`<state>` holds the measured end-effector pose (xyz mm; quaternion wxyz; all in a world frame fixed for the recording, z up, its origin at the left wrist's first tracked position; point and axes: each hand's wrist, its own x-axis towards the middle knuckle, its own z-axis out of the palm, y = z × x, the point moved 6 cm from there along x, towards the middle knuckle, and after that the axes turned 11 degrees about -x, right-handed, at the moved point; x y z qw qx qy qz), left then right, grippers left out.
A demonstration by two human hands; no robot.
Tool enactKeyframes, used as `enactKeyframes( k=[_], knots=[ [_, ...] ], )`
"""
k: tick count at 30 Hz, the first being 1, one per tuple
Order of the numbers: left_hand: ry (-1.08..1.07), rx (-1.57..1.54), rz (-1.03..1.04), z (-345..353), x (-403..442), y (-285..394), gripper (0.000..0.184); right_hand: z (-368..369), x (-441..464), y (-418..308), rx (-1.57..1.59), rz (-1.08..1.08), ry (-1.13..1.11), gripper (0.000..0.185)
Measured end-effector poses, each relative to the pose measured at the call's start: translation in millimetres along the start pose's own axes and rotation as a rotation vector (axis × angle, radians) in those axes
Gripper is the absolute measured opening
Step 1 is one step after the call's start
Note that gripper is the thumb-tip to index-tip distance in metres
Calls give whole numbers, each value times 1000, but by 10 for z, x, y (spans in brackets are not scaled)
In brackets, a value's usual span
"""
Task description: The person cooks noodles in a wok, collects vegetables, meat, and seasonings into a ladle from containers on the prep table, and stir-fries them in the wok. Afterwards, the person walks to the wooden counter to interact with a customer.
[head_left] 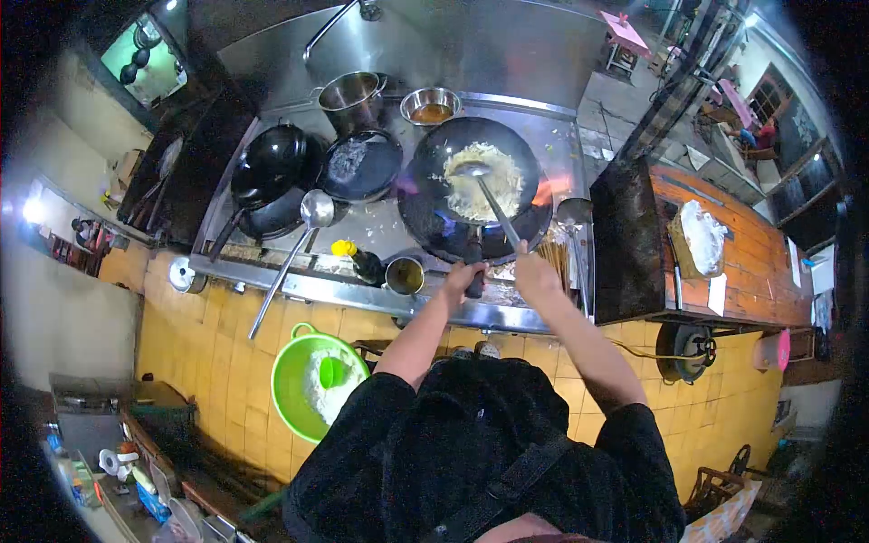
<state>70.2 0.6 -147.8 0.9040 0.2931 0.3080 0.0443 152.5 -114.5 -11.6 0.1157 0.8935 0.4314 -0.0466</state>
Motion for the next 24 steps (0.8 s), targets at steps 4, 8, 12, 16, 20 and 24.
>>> enactKeyframes(
  k=[4, 8, 12, 16, 20, 24],
  knots=[
    [125, -172, -38, 672, -384, 86, 14, -807, -468, 483, 198, -28, -121, 37],
    [-153, -389, -283, 1469, -1361, 449, 14, -1283, -801, 597, 59, 1, -123, 37],
    [-142, -300, -199, 765, -794, 449, 19, -1229, -971, 506, 180, -106, -95, 37],
    [82, 138, -72, 626, -971, -56, 17, -1072, -1023, 418, 89, 59, -157, 41],
    [27, 9, -366, 1056, -1482, -26, 16, -1041, -1080, 303, 79, -7, -90, 36],
    [71, -15, -140, 726, -770, 510, 21, -982, -1163, 277, 121, -8, -146, 34]
  ],
)
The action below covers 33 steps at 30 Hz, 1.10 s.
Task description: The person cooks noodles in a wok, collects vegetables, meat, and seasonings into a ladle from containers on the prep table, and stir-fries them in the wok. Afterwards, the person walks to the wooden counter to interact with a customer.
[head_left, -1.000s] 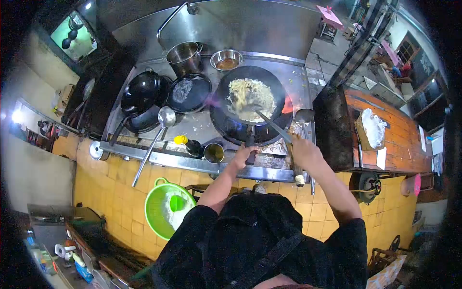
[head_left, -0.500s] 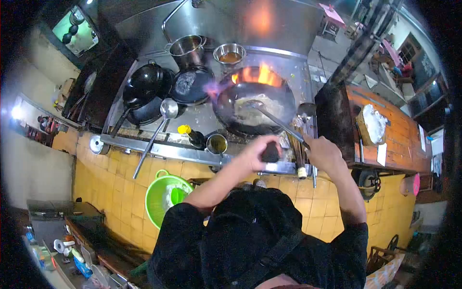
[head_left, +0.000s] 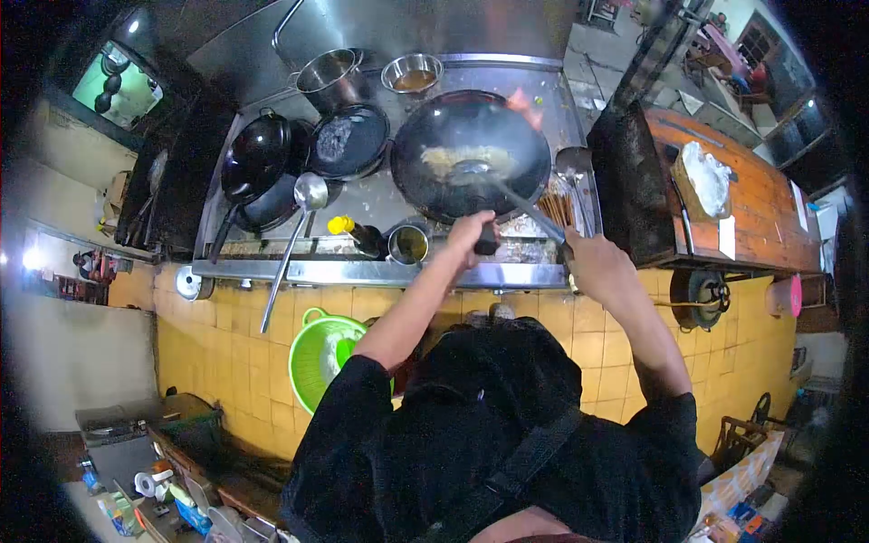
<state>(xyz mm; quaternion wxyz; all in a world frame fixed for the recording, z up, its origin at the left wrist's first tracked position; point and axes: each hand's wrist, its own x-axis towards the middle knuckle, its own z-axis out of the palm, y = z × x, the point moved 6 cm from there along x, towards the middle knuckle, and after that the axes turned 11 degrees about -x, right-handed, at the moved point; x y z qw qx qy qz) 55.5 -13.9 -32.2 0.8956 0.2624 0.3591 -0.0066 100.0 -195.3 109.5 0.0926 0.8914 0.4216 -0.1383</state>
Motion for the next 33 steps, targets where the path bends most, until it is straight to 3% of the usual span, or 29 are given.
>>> enactKeyframes(
  k=[2, 3, 4, 5, 6, 8, 9, 10, 11, 12, 14, 15, 16, 18, 20, 21, 24, 27, 28, 29, 30, 33],
  knots=[
    [97, 274, 38, -101, -125, -167, 21, 27, 26, -60, -174, 2, 173, 31],
    [93, 259, 118, -134, -140, -325, 18, 139, 170, -40, -81, 124, 22, 31],
    [123, 104, 79, -61, -323, -525, 17, 181, 196, -16, -76, 132, 29, 31],
    [-18, 136, -45, -36, -422, -717, 21, 228, 170, -17, -59, 94, 75, 31],
    [-15, 137, -161, 85, -607, -760, 19, 238, 159, -28, -43, 53, 122, 31],
    [-61, 98, -215, 113, -557, -657, 19, 110, 101, 1, -31, 65, 79, 30],
    [84, 150, -132, 171, -518, -403, 22, 85, 67, 5, -12, 24, 72, 30],
    [9, 103, -119, 218, -381, -191, 25, 75, 52, -5, 5, -16, 71, 29],
    [-182, 192, 90, 26, 113, -26, 26, 61, 52, -25, -16, -2, 91, 28],
    [-135, 106, 76, -186, 369, -51, 25, 109, 55, -78, -10, -2, 86, 28],
    [204, 514, 157, -41, -255, -95, 25, 253, 191, -78, -53, 88, 62, 28],
    [129, 368, 213, -325, 34, -429, 19, 367, 249, -57, -84, 142, 96, 29],
    [79, 183, 212, -176, -289, -543, 13, 371, 242, -34, -79, 150, 101, 29],
    [42, 136, -71, 13, -639, -658, 11, 367, 185, -39, -2, 91, 118, 41],
    [31, 129, -126, -1, -523, -542, 12, 347, 167, -1, 24, 126, 21, 43],
    [70, 211, -87, 135, -511, -295, 14, 361, 154, 7, 12, 64, 84, 44],
    [-96, 108, 75, -210, 285, -91, 19, 408, 201, -46, -45, 7, 158, 45],
    [230, 97, 149, -166, -245, -362, 14, 672, 449, 113, -100, 160, 159, 44],
    [30, 180, 103, -281, -252, -544, 18, 595, 418, 157, -96, 170, 170, 44],
    [-125, 182, -100, -200, -469, -638, 16, 449, 288, 217, -70, 171, 196, 42],
    [-70, 134, -122, -87, -668, -613, 14, 270, 185, 305, -53, 178, 236, 40],
    [-40, 57, -29, -337, -222, -595, 14, 90, -37, 386, 105, 192, 275, 47]
  ],
)
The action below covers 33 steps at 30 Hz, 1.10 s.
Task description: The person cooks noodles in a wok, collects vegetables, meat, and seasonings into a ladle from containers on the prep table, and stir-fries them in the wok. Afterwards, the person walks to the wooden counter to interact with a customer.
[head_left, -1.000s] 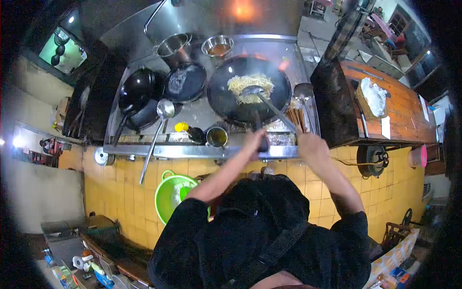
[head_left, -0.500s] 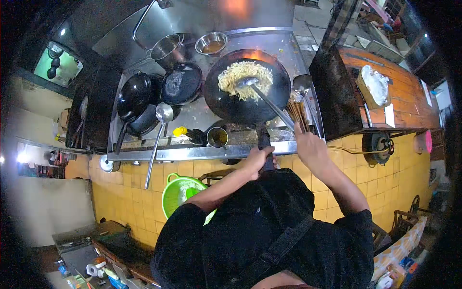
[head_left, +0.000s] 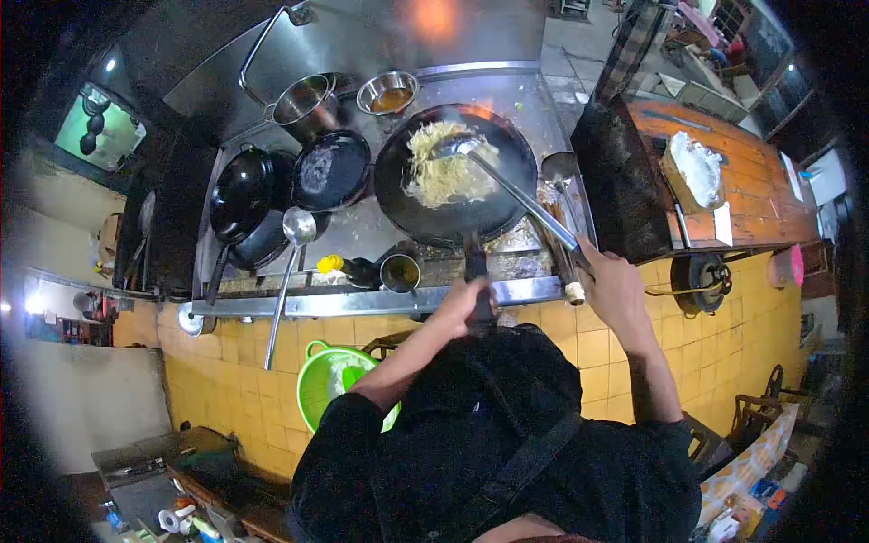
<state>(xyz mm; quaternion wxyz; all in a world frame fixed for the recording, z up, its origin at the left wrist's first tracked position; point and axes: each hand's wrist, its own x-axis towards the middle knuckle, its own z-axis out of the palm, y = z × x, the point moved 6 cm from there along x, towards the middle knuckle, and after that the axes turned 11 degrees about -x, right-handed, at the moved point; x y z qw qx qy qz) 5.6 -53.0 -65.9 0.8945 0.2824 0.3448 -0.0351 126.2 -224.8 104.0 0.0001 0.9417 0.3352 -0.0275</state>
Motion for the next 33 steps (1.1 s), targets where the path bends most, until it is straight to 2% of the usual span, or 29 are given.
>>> enactKeyframes(
  k=[1, 2, 3, 4, 9, 13, 16, 17, 19, 21, 22, 23, 25, 26, 29, 31, 33],
  knots=[
    [1, 65, 71, -100, 228, 84, 14, -24, -24, -9, 69, 13, 21, 50],
    [-123, 173, 220, -211, 523, 157, 16, 50, 13, -66, 70, 12, 24, 50],
    [-125, 177, 223, -302, 725, 183, 16, 197, 94, -151, 83, 41, 84, 50],
    [-58, 161, 270, -404, 874, 232, 16, 366, 173, -238, 97, 73, 143, 50],
    [94, 209, 357, -507, 985, 334, 20, 1557, 763, -408, -27, 114, 20, 48],
    [194, 337, 335, -727, 1140, 256, 32, 960, 676, -412, 63, 117, -107, 47],
    [189, 489, 419, -830, 1197, 198, 43, 1034, 511, -429, 171, 319, 6, 39],
    [255, 556, 482, -1052, 1444, 80, 48, 1315, 484, -504, 166, 323, 8, 39],
    [317, 622, 553, -1083, 1402, 115, 53, 1641, 488, -687, 315, 190, 265, 21],
    [281, 648, 407, -762, 995, 221, 58, 1882, 552, -780, 1260, 316, -268, 15],
    [299, 649, 454, -831, 1092, 229, 50, 1680, 496, -858, 1626, 361, -371, 13],
    [302, 641, 458, -919, 1156, 163, 50, 1635, 483, -866, 1620, 355, -374, 13],
    [208, 500, 354, -569, 579, 276, 40, 1621, 297, -882, 1641, 361, -311, 10],
    [164, 298, 247, -708, 697, 100, 32, 1581, 192, -872, 1720, 312, -320, 10],
    [147, 324, 152, -830, 574, 38, 32, 1594, -52, -864, 1872, 405, -331, 13],
    [97, 385, 146, -825, 486, 62, 31, 1722, -3, -773, 1882, 356, -314, 19],
    [91, 340, 79, -795, 322, 26, 31, 2019, 3, -648, 1664, 553, -426, 20]
  ],
)
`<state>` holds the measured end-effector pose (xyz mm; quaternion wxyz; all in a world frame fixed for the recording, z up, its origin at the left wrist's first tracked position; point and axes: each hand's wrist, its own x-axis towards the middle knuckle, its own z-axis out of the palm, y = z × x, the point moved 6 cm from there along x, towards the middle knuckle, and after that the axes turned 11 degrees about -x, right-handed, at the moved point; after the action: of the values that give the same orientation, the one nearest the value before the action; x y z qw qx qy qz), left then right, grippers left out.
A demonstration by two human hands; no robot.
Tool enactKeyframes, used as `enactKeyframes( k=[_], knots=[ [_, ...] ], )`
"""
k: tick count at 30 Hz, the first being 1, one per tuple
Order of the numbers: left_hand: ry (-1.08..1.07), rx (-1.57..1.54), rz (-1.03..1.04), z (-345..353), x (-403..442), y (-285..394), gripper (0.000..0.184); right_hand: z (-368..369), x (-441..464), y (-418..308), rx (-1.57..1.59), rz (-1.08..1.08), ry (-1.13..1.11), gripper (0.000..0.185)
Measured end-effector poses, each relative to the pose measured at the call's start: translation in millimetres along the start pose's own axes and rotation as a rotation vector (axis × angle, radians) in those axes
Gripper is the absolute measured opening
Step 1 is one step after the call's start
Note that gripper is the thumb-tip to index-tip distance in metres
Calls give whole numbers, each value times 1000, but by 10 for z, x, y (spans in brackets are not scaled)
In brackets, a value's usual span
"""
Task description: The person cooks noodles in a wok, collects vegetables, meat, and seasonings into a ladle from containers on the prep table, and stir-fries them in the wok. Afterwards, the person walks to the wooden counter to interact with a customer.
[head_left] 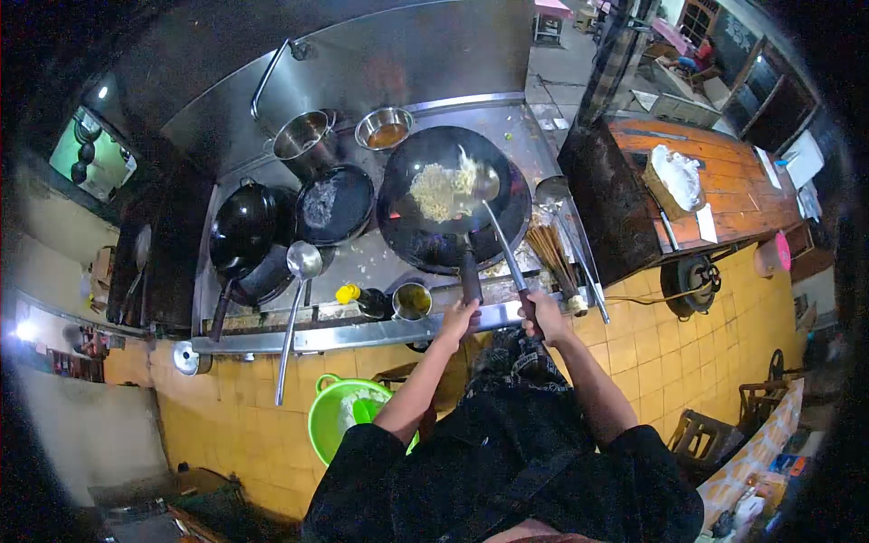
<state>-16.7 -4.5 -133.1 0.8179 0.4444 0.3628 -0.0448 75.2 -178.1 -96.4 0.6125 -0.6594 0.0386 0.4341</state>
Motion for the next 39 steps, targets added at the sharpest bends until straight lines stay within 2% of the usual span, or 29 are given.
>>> enactKeyframes(
  k=[2, 4, 6, 10, 12, 13, 14, 16, 18, 21, 22, 26, 27, 30, 31, 32, 34, 36, 38, 39],
  knots=[
    [9, 36, -69, -115, -53, -168, 29, 77, -176, -288, -74, -4, 64, 21],
    [32, -34, -9, -232, -77, -329, 26, 129, -221, -445, -469, -141, 134, 24],
    [50, 46, -62, -229, -280, -363, 23, 124, -237, -365, -420, -200, 136, 26],
    [21, 75, -80, -267, -336, -649, 25, 9, -295, -175, -351, -233, 157, 17],
    [-25, 125, -113, -39, -286, -721, 26, -136, -268, -128, -821, -462, 224, 26],
    [-85, 137, -118, 149, -252, -749, 28, -138, -442, -251, -813, -339, 188, 27],
    [-126, 144, -120, 282, -240, -775, 30, -197, -593, -365, -785, -326, 195, 27],
    [-187, 59, -232, 653, -302, -768, 36, -212, -815, -247, -409, -112, 113, 20],
    [-287, 107, -70, 1152, -434, -578, 44, -343, -1001, -148, -309, -162, 75, 26],
    [-368, 75, -22, 1760, -536, -741, 49, -768, -1457, 62, -47, -191, 143, 44],
    [-486, 57, 14, 2023, -617, -845, 52, -951, -1646, 175, -14, -178, 183, 44],
    [-747, 244, -122, 2918, -1108, -1565, 55, -1662, -2445, 677, 78, -294, 379, 54],
    [-823, 174, -178, 3168, -1245, -1790, 50, -1852, -2675, 814, 124, -327, 436, 56],
    [-863, 201, -254, 3869, -1730, -2365, 45, -2351, -3193, 1343, 227, -362, 604, 61],
    [-864, 281, -145, 4061, -1771, -2664, 36, -2596, -3236, 1588, -125, -588, 921, 62],
    [-923, 319, -197, 4276, -1933, -2874, 36, -2718, -3434, 1706, -529, -749, 1208, 63],
    [-884, 497, -207, 4578, -2187, -3100, 30, -2846, -3828, 1850, 19, -581, 1061, 67],
    [-1003, 584, -200, 4926, -2468, -3385, 27, -2945, -4277, 1897, 230, -316, 880, 70],
    [-1096, 572, -281, 5202, -2706, -3660, 22, -3165, -4505, 2089, 175, -362, 1143, 73],
    [-1153, 612, -289, 5344, -2709, -3818, 24, -3321, -4602, 2125, 47, -468, 1323, 76]
  ],
)
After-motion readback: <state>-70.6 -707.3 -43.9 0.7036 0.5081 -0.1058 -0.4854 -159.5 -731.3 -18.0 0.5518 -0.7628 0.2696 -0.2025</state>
